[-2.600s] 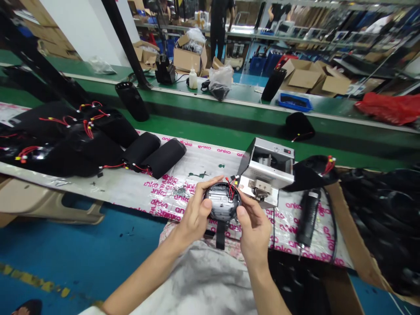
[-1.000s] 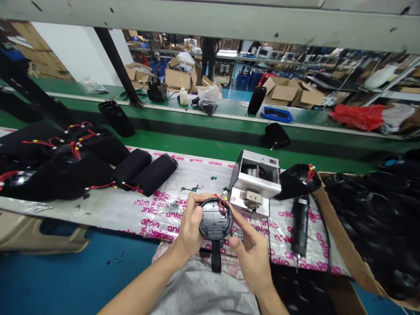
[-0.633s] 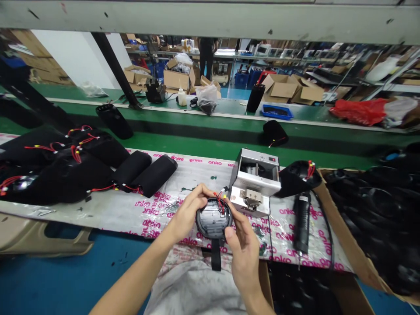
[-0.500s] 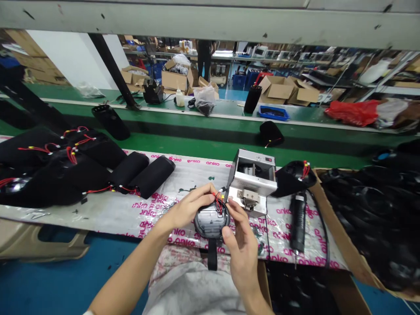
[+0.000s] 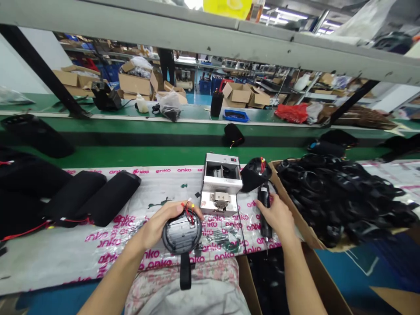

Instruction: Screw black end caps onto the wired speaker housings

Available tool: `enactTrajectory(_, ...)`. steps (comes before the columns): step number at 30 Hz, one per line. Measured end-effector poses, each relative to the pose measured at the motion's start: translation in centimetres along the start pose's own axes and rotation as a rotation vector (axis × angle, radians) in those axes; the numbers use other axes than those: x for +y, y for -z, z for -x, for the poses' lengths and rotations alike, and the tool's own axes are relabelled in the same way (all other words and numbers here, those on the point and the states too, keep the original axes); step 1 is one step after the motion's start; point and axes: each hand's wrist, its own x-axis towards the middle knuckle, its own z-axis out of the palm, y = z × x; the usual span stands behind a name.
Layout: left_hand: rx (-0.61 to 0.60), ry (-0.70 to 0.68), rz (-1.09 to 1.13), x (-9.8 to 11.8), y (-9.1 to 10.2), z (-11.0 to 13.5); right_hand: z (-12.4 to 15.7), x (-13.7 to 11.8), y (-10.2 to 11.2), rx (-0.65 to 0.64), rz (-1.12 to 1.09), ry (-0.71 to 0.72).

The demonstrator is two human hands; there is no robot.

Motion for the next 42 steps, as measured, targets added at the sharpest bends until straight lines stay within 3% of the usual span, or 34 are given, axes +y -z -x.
enactTrajectory(3,-0.011,0.005,0.043,-0.1,0.0,0.0,-0.4,0.8,1.0,-0.137,-0.063,-0.024)
enactTrajectory(6,-0.019,0.023,0.092,-0.2,0.0,0.1,1.3,0.4,3.5,-0.238,-0.228,0.008)
enactTrajectory(8,-0.020,0.032,0.107,-0.2,-0.1,0.1,3.0,-0.7,4.8,-0.230,-0.440,0.059)
enactTrajectory(10,-0.023,0.033,0.106,-0.1,-0.1,0.0,4.6,-2.6,5.2,-0.272,-0.798,0.118)
enactTrajectory(13,-0.026,0.034,0.106,-0.2,0.0,-0.1,6.1,-6.3,4.3,-0.640,-1.203,0.213)
enactTrajectory(15,-0.020,0.029,0.107,-0.4,0.1,-0.1,6.5,-9.0,3.7,-0.917,-1.158,0.341)
enactTrajectory(17,-0.020,0.022,0.107,-0.5,0.1,-0.1,6.6,-11.5,3.5,-1.072,-0.999,0.505)
enactTrajectory(19,-0.019,0.020,0.120,-0.5,0.0,-0.1,6.8,-13.8,3.2,-0.998,-0.942,0.618)
enactTrajectory(22,-0.015,-0.005,0.148,-0.2,-0.2,-0.2,7.4,-16.1,1.6,-0.676,-1.019,0.688)
enactTrajectory(24,-0.015,-0.020,0.155,0.0,-0.3,-0.2,7.5,-16.8,-0.5,-0.564,-1.036,0.741)
enactTrajectory(28,-0.020,-0.012,0.164,-0.1,-0.4,-0.3,7.5,-16.5,-4.8,-0.545,-1.034,0.720)
enactTrajectory(31,-0.024,-0.009,0.154,-0.4,-0.3,-0.3,7.3,-15.9,-6.2,-0.639,-1.050,0.615)
enactTrajectory(34,-0.015,0.002,0.131,-0.4,-0.2,-0.2,6.3,-15.6,-5.2,-0.821,-1.042,0.544)
enactTrajectory(37,-0.002,0.011,0.111,-0.3,-0.3,-0.1,4.9,-16.3,-2.5,-0.918,-0.981,0.658)
enactTrajectory(39,0.010,0.030,0.112,-0.3,-0.3,0.0,4.6,-17.2,-0.7,-0.866,-0.965,0.766)
enactTrajectory(42,0.053,0.055,0.114,-0.6,-0.3,0.1,5.9,-18.6,0.1,-0.617,-0.971,0.717)
